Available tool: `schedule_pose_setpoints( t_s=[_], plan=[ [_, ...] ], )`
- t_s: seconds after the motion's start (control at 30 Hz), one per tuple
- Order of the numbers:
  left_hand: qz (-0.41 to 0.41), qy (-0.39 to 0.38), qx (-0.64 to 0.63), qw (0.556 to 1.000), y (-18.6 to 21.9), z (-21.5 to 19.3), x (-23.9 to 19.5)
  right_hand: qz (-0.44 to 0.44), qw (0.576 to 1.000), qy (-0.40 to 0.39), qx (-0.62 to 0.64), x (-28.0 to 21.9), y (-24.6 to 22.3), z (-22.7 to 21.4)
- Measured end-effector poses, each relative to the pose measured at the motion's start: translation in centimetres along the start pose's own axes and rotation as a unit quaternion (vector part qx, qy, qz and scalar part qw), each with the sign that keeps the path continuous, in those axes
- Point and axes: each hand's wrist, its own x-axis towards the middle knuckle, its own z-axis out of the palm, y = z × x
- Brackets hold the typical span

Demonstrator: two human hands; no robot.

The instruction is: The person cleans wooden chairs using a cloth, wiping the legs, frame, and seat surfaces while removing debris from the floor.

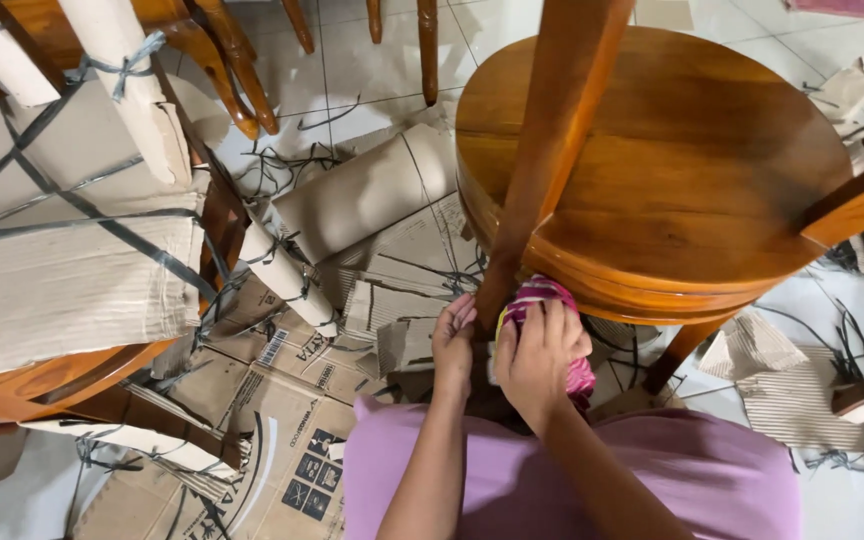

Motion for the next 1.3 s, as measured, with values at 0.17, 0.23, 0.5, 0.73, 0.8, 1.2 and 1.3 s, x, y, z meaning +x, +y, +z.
schedule_pose_setpoints(
  t_s=[0.17,0.23,0.5,0.73,0.8,1.2,1.3],
  plan=[
    [-0.019,-0.006,0.004,1.000,1.7,0.0,-0.4,0.054,0.993,-0.107,-0.021,2.3,-3.2,-2.3],
    [-0.016,-0.004,-0.006,1.000,1.9,-0.1,-0.4,0.069,0.991,-0.116,-0.014,3.2,-3.7,-2.6],
    [-0.042,-0.016,-0.002,0.999,2.1,0.0,-0.7,0.153,0.982,-0.108,-0.019,5.5,-5.1,-2.0],
    [-0.051,-0.015,-0.011,0.999,1.6,-0.5,-1.0,0.126,0.982,-0.113,-0.080,5.3,-4.8,-2.4],
    [-0.053,-0.023,-0.004,0.998,1.5,0.0,-0.9,0.056,0.986,-0.115,-0.110,5.4,-4.1,-2.9],
    [-0.053,0.003,0.017,0.998,1.4,-0.2,-1.2,0.095,0.991,-0.081,0.055,4.1,-3.3,-5.5],
    [-0.041,0.012,0.004,0.999,1.3,0.1,-1.0,0.095,0.991,-0.091,-0.025,5.9,-4.1,-4.2]
  ],
)
